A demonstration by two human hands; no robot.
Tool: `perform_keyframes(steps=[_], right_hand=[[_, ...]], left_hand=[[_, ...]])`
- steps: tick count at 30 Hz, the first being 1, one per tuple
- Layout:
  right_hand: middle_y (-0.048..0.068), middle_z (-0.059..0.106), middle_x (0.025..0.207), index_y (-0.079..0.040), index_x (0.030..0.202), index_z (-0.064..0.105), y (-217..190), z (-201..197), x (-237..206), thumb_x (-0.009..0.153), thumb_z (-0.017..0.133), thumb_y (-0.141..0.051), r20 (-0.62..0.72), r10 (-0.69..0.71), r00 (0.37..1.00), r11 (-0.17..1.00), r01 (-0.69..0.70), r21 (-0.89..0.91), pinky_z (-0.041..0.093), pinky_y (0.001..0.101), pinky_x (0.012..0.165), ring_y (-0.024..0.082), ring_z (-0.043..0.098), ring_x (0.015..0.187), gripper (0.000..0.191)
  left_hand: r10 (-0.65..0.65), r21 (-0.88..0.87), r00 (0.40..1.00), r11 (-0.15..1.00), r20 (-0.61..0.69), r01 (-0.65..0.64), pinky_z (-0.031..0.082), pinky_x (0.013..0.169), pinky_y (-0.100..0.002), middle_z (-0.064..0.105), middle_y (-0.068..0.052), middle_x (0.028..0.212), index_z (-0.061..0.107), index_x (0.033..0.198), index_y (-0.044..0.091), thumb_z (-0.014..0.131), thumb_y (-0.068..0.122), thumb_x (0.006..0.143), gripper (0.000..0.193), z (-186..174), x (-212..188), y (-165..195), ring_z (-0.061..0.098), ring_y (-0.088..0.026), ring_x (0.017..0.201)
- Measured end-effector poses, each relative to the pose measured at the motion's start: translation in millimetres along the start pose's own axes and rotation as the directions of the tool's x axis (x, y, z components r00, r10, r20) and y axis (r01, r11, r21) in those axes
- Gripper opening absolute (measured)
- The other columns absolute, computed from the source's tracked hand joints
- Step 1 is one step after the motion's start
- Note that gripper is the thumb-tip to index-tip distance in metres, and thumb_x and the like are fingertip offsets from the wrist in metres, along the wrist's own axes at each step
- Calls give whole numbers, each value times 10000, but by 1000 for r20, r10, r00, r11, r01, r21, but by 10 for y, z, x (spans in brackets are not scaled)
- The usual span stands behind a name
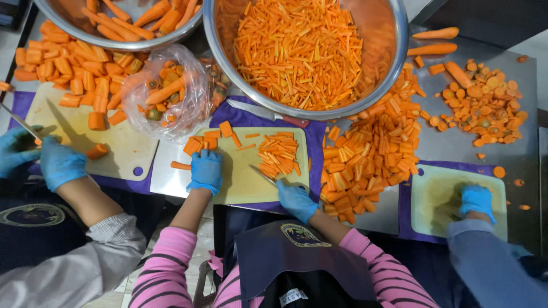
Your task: The person cuts peeled carrot pieces into thin sticks with a knife on a cutting board and pushes the cut sticks aside, adding to a large bowl of cut carrots. Other workers at the same table cut carrots in the same way.
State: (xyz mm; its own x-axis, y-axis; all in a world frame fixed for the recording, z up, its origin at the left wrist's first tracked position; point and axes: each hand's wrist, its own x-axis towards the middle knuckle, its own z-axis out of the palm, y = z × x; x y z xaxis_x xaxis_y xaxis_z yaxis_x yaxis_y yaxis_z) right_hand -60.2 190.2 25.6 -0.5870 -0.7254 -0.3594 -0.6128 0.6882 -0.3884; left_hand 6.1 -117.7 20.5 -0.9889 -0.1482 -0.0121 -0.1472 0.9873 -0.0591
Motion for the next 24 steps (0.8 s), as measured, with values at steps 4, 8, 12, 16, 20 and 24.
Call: perform_keyframes(steps=[4,8,12,16,20,24], right_hand=[[269,674,711,-2,1133,494,89,-28,165,979,414,-152,-79,53,995,993,-45,106,495,618,585,480,673,645,229],[276,661,741,-6,1086,512,140,-146,234,977,413,-146,-104,29,994,992,-16,125,498,610,603,490,663,682,203],[284,669,720,-3,1128,482,121,-172,172,981,403,-172,-19,72,997,982,-67,178,500,615,636,490,664,681,238],[290,662,724,-19,1139,484,45,-112,85,983,422,-186,-36,99,994,971,-89,220,485,631,650,506,657,696,237],[275,670,715,-27,1114,504,0,-39,-22,996,431,-169,-59,87,995,970,-71,234,489,621,659,489,665,672,198],[243,666,671,3,1188,492,-7,2,-162,974,433,-133,-52,14,999,994,-9,109,514,561,575,428,676,607,260]], left_hand=[[13,-354,999,935,36,0,537,809,-507,707,-138,996,651,1087,132,633,135,865,223,94,67,348,666,-374,968],[152,-743,975,669,162,19,526,782,-523,683,-208,1038,615,1222,109,745,199,786,464,39,14,959,654,-421,927],[186,-605,981,788,49,-119,547,788,-476,666,-169,1058,668,1143,103,765,216,686,481,-65,-39,1133,654,-373,984],[262,-396,962,878,-77,-271,555,810,-444,646,-100,1102,713,1091,146,689,170,825,268,-21,-141,1074,643,-321,1001],[290,-438,925,818,-246,-373,574,760,-438,656,-95,1024,693,1075,112,651,192,882,213,142,-207,1173,657,-304,935],[235,-468,956,834,-175,-291,579,680,-456,652,-94,948,681,1020,112,656,207,899,155,211,-193,1314,665,-306,867]])
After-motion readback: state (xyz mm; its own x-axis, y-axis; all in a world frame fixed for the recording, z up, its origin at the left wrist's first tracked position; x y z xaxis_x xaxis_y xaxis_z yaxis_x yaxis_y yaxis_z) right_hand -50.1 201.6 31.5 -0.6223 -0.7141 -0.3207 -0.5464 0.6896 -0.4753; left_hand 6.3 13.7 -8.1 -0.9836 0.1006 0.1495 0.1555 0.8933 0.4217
